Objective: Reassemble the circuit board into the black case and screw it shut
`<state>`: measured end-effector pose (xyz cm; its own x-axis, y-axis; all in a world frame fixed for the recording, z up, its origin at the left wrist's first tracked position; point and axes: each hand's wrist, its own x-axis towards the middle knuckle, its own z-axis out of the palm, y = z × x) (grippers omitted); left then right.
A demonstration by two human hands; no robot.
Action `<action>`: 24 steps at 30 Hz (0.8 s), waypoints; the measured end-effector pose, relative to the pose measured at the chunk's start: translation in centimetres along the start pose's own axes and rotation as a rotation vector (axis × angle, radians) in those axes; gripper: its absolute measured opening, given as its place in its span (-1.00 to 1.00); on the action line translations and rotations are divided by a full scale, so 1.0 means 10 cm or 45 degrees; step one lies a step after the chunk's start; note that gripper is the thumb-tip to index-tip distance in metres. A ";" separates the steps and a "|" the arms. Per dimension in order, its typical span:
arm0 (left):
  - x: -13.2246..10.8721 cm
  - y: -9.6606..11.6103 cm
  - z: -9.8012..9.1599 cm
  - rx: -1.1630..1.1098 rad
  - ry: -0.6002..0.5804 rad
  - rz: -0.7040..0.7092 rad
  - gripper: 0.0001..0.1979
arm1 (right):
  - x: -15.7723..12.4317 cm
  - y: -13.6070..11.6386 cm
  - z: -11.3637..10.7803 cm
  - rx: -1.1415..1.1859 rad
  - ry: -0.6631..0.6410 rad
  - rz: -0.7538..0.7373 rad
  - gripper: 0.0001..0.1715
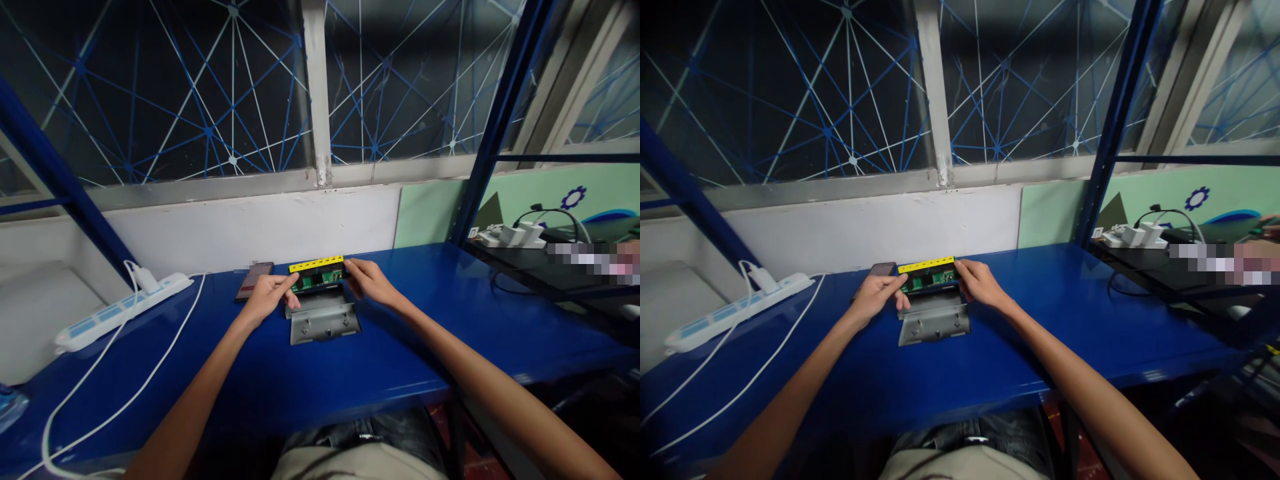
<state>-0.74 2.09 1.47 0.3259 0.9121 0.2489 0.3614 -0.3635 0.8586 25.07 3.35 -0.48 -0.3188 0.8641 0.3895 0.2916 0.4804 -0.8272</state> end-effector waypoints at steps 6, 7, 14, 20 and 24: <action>0.00 -0.03 -0.02 -0.065 0.010 -0.028 -0.53 | 0.01 0.04 0.04 0.261 -0.073 0.032 -0.53; 0.01 -0.04 -0.02 -0.066 0.009 -0.026 -0.54 | 0.01 0.04 0.05 0.305 -0.086 0.040 -0.54; 0.02 -0.06 -0.02 -0.076 0.031 -0.054 -0.52 | 0.00 0.02 0.06 0.504 -0.104 0.076 -0.65; 0.01 -0.05 0.01 -0.079 0.035 -0.093 -0.48 | -0.01 -0.02 0.05 0.589 -0.054 0.128 -0.64; 0.02 -0.08 0.01 -0.059 0.016 -0.117 -0.44 | -0.01 -0.03 0.05 0.598 -0.053 0.115 -0.53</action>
<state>-0.84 2.56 0.77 0.2822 0.9436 0.1730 0.3488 -0.2690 0.8978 24.54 3.04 -0.46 -0.3494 0.8880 0.2990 -0.1161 0.2757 -0.9542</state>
